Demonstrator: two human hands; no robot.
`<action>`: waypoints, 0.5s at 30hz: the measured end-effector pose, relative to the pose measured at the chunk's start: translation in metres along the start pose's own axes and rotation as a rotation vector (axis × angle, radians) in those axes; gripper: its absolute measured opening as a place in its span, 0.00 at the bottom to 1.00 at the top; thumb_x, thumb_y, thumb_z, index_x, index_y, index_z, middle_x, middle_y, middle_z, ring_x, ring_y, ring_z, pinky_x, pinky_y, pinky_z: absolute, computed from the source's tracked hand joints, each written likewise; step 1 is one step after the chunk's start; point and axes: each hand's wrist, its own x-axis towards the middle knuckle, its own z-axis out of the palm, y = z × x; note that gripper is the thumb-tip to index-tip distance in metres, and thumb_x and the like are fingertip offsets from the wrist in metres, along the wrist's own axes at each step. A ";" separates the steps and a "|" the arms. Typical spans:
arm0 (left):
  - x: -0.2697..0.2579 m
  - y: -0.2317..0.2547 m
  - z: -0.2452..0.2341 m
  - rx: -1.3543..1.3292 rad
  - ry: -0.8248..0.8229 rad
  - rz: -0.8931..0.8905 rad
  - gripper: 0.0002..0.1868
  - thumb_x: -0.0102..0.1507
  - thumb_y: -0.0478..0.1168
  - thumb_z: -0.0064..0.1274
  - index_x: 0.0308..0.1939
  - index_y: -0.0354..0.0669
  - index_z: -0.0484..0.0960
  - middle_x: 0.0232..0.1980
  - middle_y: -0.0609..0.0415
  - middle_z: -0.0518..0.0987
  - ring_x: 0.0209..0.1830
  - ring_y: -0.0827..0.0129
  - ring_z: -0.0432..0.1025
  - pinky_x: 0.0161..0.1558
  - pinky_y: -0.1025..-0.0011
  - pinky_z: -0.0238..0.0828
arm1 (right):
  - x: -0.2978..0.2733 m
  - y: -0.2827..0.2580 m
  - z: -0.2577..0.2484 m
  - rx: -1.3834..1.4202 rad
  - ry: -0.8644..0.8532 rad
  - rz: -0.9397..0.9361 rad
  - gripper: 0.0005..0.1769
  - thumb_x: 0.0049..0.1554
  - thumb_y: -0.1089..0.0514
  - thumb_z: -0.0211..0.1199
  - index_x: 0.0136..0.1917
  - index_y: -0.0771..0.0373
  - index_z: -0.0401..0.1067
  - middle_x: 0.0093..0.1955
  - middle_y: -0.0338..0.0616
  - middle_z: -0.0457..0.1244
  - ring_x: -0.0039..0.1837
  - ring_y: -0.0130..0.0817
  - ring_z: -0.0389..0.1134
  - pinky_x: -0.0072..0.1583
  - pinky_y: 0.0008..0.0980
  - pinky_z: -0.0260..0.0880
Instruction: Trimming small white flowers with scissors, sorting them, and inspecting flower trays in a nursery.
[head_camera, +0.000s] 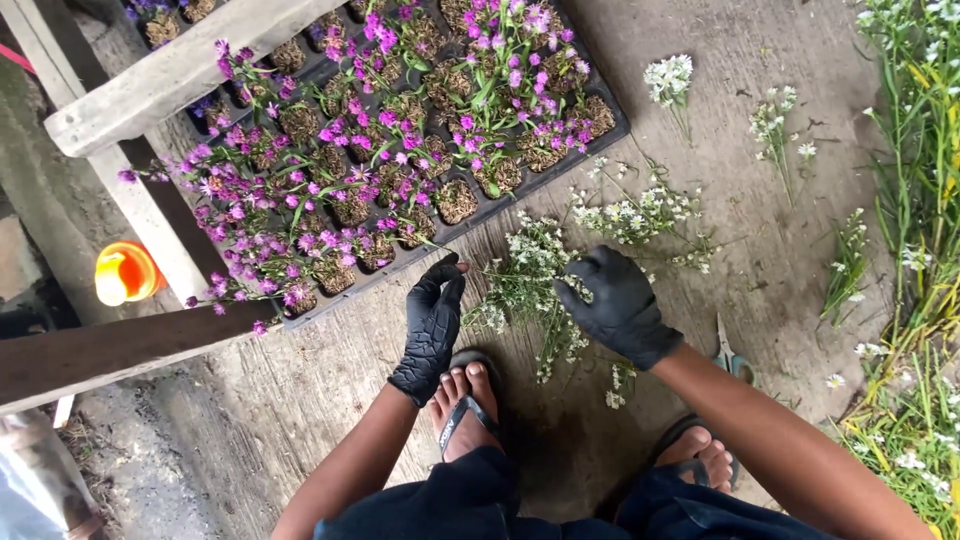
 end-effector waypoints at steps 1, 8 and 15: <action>-0.001 0.001 -0.002 0.002 0.001 0.001 0.09 0.67 0.39 0.55 0.48 0.45 0.88 0.60 0.42 0.81 0.66 0.57 0.71 0.69 0.58 0.60 | -0.002 0.006 0.012 0.002 0.001 -0.001 0.12 0.59 0.45 0.69 0.50 0.53 0.78 0.40 0.40 0.67 0.41 0.41 0.70 0.45 0.38 0.76; -0.001 0.002 -0.004 0.001 -0.009 0.017 0.09 0.66 0.38 0.57 0.49 0.42 0.87 0.62 0.37 0.80 0.67 0.52 0.70 0.70 0.56 0.59 | -0.012 0.027 0.058 -0.087 -0.079 0.019 0.06 0.55 0.49 0.69 0.42 0.51 0.80 0.39 0.37 0.66 0.42 0.40 0.70 0.44 0.37 0.76; 0.003 0.003 0.007 -0.015 -0.017 0.057 0.07 0.66 0.36 0.57 0.45 0.40 0.87 0.60 0.34 0.80 0.66 0.49 0.71 0.69 0.55 0.60 | -0.033 0.052 0.055 0.426 0.137 0.199 0.06 0.58 0.59 0.72 0.46 0.62 0.78 0.44 0.51 0.68 0.48 0.49 0.72 0.47 0.35 0.75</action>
